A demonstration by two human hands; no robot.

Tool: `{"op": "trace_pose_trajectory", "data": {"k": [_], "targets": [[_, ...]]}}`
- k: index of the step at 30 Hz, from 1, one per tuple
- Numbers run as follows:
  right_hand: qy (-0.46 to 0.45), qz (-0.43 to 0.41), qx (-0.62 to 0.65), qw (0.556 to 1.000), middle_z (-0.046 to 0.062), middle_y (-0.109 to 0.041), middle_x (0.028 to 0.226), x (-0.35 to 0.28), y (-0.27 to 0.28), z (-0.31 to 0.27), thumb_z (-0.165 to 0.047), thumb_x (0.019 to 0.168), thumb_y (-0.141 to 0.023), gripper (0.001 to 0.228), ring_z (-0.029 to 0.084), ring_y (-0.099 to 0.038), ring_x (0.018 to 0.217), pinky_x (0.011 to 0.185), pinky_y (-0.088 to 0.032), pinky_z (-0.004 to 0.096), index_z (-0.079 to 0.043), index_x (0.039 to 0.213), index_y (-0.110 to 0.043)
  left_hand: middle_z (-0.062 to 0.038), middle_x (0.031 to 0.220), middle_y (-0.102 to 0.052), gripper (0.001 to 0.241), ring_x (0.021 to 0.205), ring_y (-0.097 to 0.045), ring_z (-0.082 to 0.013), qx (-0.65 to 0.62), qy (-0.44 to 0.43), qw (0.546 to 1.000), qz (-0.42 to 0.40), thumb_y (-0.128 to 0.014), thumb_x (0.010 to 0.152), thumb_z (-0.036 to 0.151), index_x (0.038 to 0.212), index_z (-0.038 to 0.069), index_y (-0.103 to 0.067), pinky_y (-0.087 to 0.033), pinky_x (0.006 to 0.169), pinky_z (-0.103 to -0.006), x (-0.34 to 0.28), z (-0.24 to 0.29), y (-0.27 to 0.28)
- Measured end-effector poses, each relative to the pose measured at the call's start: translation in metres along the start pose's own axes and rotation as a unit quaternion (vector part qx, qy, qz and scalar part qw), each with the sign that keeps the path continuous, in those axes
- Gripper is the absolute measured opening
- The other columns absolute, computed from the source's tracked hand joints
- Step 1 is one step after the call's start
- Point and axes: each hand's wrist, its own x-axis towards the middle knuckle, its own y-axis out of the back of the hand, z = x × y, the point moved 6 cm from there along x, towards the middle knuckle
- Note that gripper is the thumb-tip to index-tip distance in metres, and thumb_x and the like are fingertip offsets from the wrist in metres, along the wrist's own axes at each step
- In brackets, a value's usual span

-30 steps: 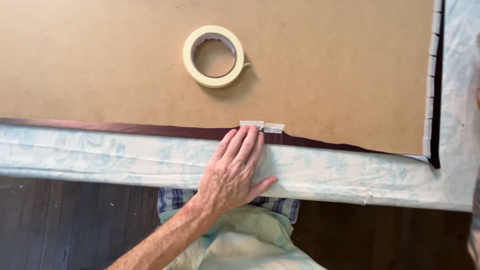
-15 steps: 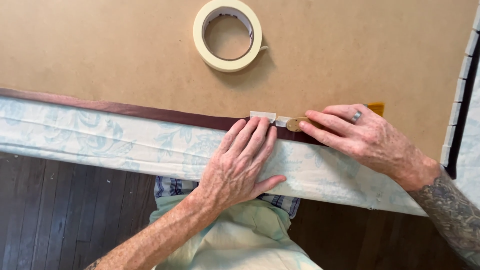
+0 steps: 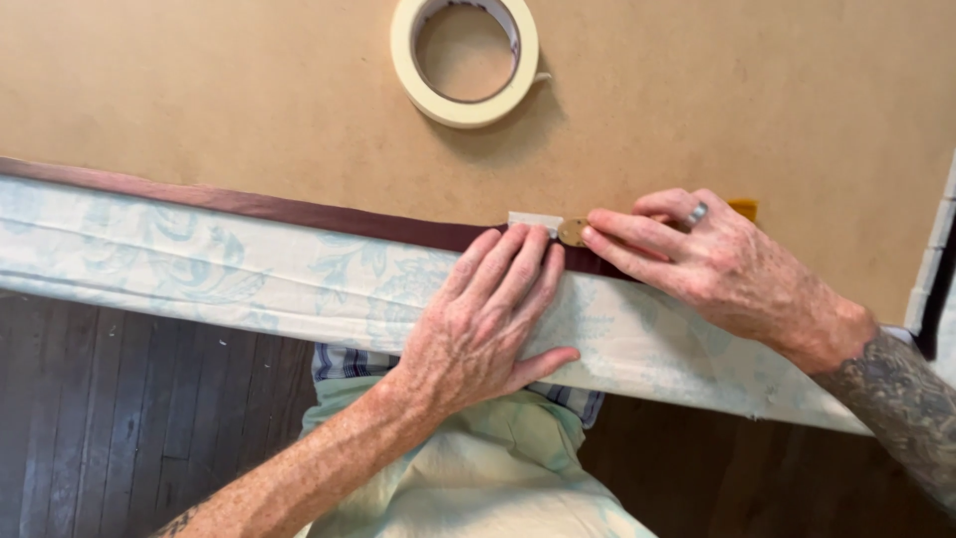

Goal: The person is securing a decorative ribbon to the edge of a board using small strips of masking tape and a wooden smoothing tool.

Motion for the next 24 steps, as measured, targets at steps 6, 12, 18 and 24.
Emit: {"op": "trace_pose_trajectory", "data": {"k": [6,12,18,24], "targets": [[-0.017,-0.003,-0.014,1.000,0.004,-0.057,0.147,0.002,0.004,0.000,0.000,0.106,-0.046,0.042,0.026,-0.059,0.111,0.084,-0.049,0.037,-0.007,0.146,-0.056,-0.021,0.148,-0.053,0.082,0.138,-0.053,-0.0332,0.007,-0.003,1.000,-0.003,-0.039,0.103,0.069,0.144,0.001,-0.056,-0.040,0.121,-0.0458,0.001,0.000,0.002],[-0.022,-0.025,-0.013,0.999,0.004,-0.055,0.152,-0.005,0.001,0.003,0.000,0.104,-0.049,0.047,0.026,-0.058,0.115,0.092,-0.049,0.038,-0.008,0.150,-0.052,-0.019,0.146,-0.054,0.088,0.135,-0.055,-0.0315,0.026,-0.004,1.000,-0.006,-0.035,0.100,0.075,0.146,0.002,-0.055,-0.042,0.118,-0.0438,0.004,-0.001,0.005],[-0.041,-0.009,-0.021,0.999,0.006,-0.056,0.151,-0.021,0.005,0.013,-0.004,0.105,-0.051,0.045,0.027,-0.057,0.116,0.088,-0.050,0.039,-0.009,0.149,-0.053,-0.018,0.142,-0.057,0.088,0.132,-0.056,-0.0308,0.029,-0.009,1.000,-0.006,-0.037,0.099,0.077,0.142,0.003,-0.056,-0.041,0.116,-0.0435,0.010,0.002,0.006],[-0.157,0.061,-0.052,0.984,0.014,-0.073,0.132,-0.056,0.015,0.046,0.005,0.102,-0.072,0.027,0.031,-0.061,0.112,0.091,-0.061,0.037,0.003,0.129,-0.075,-0.018,0.138,-0.060,0.076,0.129,-0.058,-0.0303,0.036,-0.015,0.999,0.001,-0.044,0.103,0.068,0.136,0.001,-0.061,-0.044,0.114,-0.0432,0.014,-0.001,0.005]]}}
